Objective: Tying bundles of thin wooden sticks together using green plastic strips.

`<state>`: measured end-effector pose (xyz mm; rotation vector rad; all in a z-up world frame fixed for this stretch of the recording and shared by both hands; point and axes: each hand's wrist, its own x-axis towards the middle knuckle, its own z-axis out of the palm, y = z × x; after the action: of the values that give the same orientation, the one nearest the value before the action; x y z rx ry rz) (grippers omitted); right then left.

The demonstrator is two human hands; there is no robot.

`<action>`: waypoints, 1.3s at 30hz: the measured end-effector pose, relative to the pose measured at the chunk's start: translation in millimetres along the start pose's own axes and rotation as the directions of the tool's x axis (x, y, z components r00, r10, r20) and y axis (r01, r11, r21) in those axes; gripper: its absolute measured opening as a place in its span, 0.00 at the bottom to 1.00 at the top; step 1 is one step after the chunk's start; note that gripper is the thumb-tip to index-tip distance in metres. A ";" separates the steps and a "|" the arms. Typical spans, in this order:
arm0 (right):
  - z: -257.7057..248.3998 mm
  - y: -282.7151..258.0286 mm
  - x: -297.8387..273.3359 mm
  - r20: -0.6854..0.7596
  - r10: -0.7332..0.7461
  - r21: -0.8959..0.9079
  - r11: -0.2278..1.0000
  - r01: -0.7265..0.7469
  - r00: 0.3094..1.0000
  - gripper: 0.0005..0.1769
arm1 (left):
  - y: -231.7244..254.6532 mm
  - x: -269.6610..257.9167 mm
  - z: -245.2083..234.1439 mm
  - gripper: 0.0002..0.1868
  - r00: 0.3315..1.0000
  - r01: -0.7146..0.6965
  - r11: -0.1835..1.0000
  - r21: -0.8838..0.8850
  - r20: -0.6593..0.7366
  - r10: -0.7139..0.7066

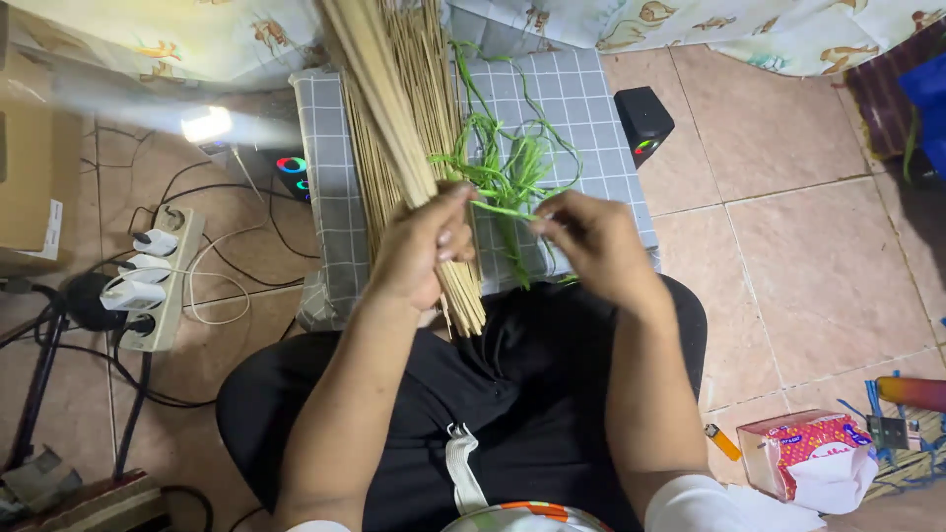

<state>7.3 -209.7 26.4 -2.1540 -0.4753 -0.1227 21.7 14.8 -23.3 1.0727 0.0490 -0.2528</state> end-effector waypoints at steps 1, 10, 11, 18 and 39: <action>-3.7 7.4 -1.9 0.003 0.001 0.002 1.000 -0.001 1.000 0.05 | 2.7 -0.8 -2.8 0.15 1.000 0.002 1.000 -0.001 -0.004 -0.002; -13.1 44.6 -3.3 -0.357 0.086 -0.099 0.987 -0.129 0.930 0.04 | 20.7 -7.9 -19.7 0.15 0.963 -0.172 0.985 0.032 -0.205 0.175; -13.9 43.8 -1.8 -0.407 0.059 -0.106 0.988 -0.111 0.912 0.03 | 19.4 -6.0 -23.9 0.14 0.939 -0.239 0.970 0.042 -0.246 0.242; -19.2 65.8 -2.6 -0.551 0.143 0.039 0.989 -0.146 0.822 0.04 | 43.6 -17.0 -24.5 0.12 0.803 -0.428 0.891 0.150 -0.389 0.451; 78.0 -16.9 22.5 0.023 -0.039 0.478 0.878 0.024 0.999 0.17 | 12.9 -19.5 -10.8 0.16 0.877 -0.351 0.869 0.348 -0.202 0.436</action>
<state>14.9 -131.8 -1.0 -1.6632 -0.5003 0.0137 6.6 33.6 -14.2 1.3905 0.0373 0.2771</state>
